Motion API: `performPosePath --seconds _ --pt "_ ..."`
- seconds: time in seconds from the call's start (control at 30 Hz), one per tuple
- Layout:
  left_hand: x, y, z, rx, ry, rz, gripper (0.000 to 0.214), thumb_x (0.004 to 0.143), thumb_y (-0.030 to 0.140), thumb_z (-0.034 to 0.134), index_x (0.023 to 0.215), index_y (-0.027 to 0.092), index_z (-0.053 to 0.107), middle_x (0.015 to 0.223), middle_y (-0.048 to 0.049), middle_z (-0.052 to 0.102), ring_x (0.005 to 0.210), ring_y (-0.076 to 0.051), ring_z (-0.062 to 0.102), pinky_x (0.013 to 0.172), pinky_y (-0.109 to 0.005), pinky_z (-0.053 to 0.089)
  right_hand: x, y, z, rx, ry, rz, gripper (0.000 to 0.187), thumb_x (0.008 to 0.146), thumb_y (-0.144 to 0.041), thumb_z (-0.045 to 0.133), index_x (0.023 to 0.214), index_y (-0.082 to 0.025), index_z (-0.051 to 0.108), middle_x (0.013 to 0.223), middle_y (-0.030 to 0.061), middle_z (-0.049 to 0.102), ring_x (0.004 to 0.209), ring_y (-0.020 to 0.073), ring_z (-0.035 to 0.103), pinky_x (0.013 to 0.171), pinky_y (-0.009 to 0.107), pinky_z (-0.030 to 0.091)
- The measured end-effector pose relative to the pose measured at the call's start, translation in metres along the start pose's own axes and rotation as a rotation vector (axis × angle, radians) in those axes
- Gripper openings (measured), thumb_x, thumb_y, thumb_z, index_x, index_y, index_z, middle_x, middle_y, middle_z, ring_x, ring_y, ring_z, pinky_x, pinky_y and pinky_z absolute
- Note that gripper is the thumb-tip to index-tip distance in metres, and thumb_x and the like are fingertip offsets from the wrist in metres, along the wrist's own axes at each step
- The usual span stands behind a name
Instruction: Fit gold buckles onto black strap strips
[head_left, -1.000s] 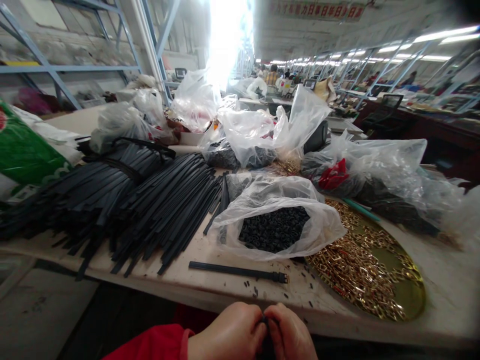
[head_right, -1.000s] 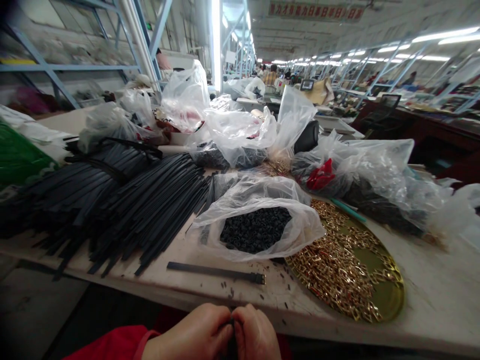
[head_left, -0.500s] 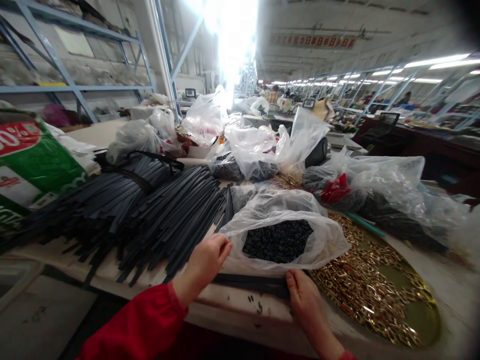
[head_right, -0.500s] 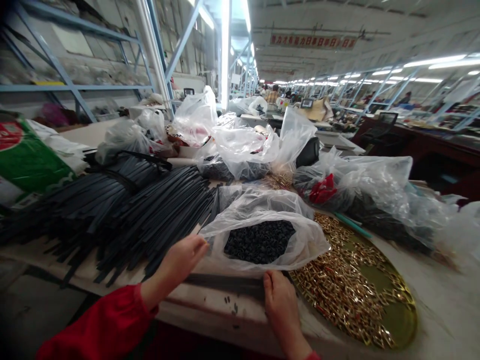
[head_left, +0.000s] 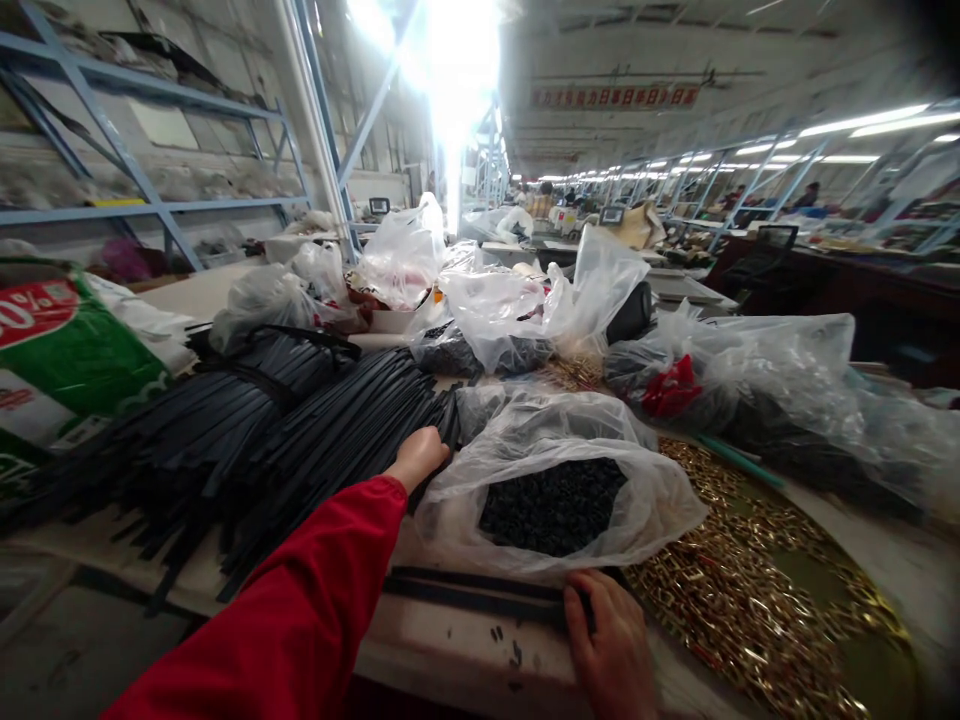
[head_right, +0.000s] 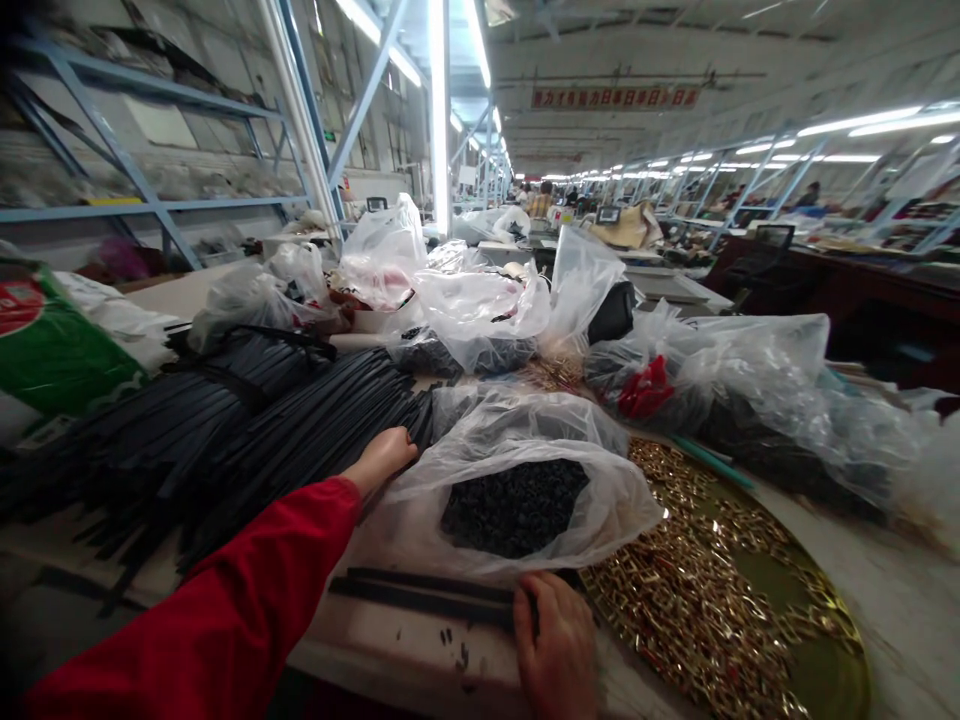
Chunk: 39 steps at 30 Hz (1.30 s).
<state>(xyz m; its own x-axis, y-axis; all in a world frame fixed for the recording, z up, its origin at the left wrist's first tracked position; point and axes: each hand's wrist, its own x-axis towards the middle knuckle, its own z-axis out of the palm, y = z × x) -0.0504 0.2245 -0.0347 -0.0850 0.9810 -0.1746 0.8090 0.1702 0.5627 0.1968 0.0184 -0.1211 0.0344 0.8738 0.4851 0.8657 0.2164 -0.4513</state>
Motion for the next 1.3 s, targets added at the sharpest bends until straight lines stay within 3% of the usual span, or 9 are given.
performPosePath --seconds 0.13,0.27,0.37,0.47,0.6,0.8,0.93,1.1,1.3 --pt "-0.031 -0.008 -0.032 -0.241 0.056 0.004 0.026 0.086 0.027 0.045 0.105 0.010 0.051 0.097 -0.0080 0.059 0.080 -0.017 0.060 0.068 -0.032 0.050 -0.002 -0.002 -0.005 0.079 0.087 -0.017 0.023 0.084 -0.037 0.044 0.092 -0.018 0.055 0.092 0.0096 0.062 0.090 0.0238 0.055 0.079 0.041 0.041" --pt "-0.105 -0.008 -0.053 -0.464 0.042 0.133 0.018 0.080 0.022 0.045 0.095 0.014 0.048 0.085 -0.0040 0.062 0.075 -0.015 0.064 0.063 -0.025 0.050 -0.001 -0.024 -0.020 0.280 0.133 0.035 0.020 0.082 -0.035 0.047 0.091 -0.019 0.055 0.092 0.0086 0.060 0.089 0.0226 0.055 0.079 0.039 0.042" --pt "-0.168 -0.009 -0.046 -0.701 -0.024 0.382 0.008 0.072 0.019 0.052 0.078 0.018 0.046 0.084 -0.0025 0.060 0.074 -0.014 0.062 0.066 -0.025 0.049 0.011 -0.057 -0.031 0.613 -0.106 0.260 0.031 0.084 -0.041 0.042 0.104 -0.018 0.051 0.082 0.0054 0.060 0.074 0.0184 0.057 0.067 0.032 0.045" --pt "-0.212 -0.015 -0.027 -0.629 -0.160 0.627 0.008 0.071 0.011 0.051 0.072 0.019 0.048 0.086 -0.0042 0.060 0.078 -0.014 0.059 0.072 -0.025 0.046 0.027 -0.082 -0.035 1.055 -0.358 0.516 0.043 0.085 -0.051 0.035 0.110 -0.017 0.044 0.062 -0.0019 0.053 0.048 0.0115 0.049 0.046 0.023 0.038" --pt "-0.229 -0.019 -0.003 -0.606 -0.469 0.696 0.012 0.073 0.011 0.046 0.076 0.018 0.056 0.098 -0.0064 0.057 0.090 -0.016 0.057 0.079 -0.026 0.044 0.034 -0.089 -0.032 1.249 -0.319 0.766 0.038 0.071 -0.051 0.058 0.087 -0.018 0.048 0.055 -0.0082 0.043 0.038 0.0042 0.034 0.038 0.017 0.024" --pt "-0.210 -0.005 0.023 -0.820 -0.680 0.060 0.022 0.075 0.031 0.050 0.090 0.015 0.047 0.074 -0.0005 0.057 0.058 -0.012 0.058 0.047 -0.021 0.045 0.027 -0.088 -0.023 1.056 -0.411 0.635 0.033 0.072 -0.049 0.058 0.078 -0.018 0.048 0.054 -0.0076 0.042 0.042 0.0068 0.038 0.041 0.019 0.030" --pt "-0.202 0.004 0.029 -0.748 -0.698 -0.073 0.014 0.076 0.027 0.047 0.083 0.015 0.049 0.055 0.0054 0.052 0.042 -0.007 0.046 0.038 -0.015 0.036 0.049 -0.066 -0.027 0.703 -0.404 0.357 0.029 0.083 -0.045 0.041 0.087 -0.018 0.051 0.065 -0.0019 0.052 0.056 0.0128 0.050 0.051 0.024 0.039" --pt "-0.191 0.004 0.023 -0.765 -0.640 -0.170 0.010 0.075 0.025 0.047 0.080 0.017 0.049 0.051 0.0061 0.053 0.039 -0.007 0.045 0.036 -0.015 0.034 0.094 -0.024 -0.029 -0.221 -0.423 0.072 0.017 0.085 -0.026 0.042 0.089 -0.018 0.057 0.088 0.0065 0.059 0.080 0.0176 0.057 0.069 0.026 0.040" --pt "-0.186 0.006 0.019 -0.774 -0.624 -0.234 0.007 0.074 0.020 0.046 0.080 0.017 0.048 0.049 0.0066 0.053 0.036 -0.006 0.044 0.035 -0.014 0.033 0.104 -0.015 -0.013 -0.393 -0.551 0.026 0.006 0.077 -0.017 0.054 0.081 -0.017 0.058 0.078 0.0085 0.061 0.073 0.0222 0.060 0.059 0.028 0.037"
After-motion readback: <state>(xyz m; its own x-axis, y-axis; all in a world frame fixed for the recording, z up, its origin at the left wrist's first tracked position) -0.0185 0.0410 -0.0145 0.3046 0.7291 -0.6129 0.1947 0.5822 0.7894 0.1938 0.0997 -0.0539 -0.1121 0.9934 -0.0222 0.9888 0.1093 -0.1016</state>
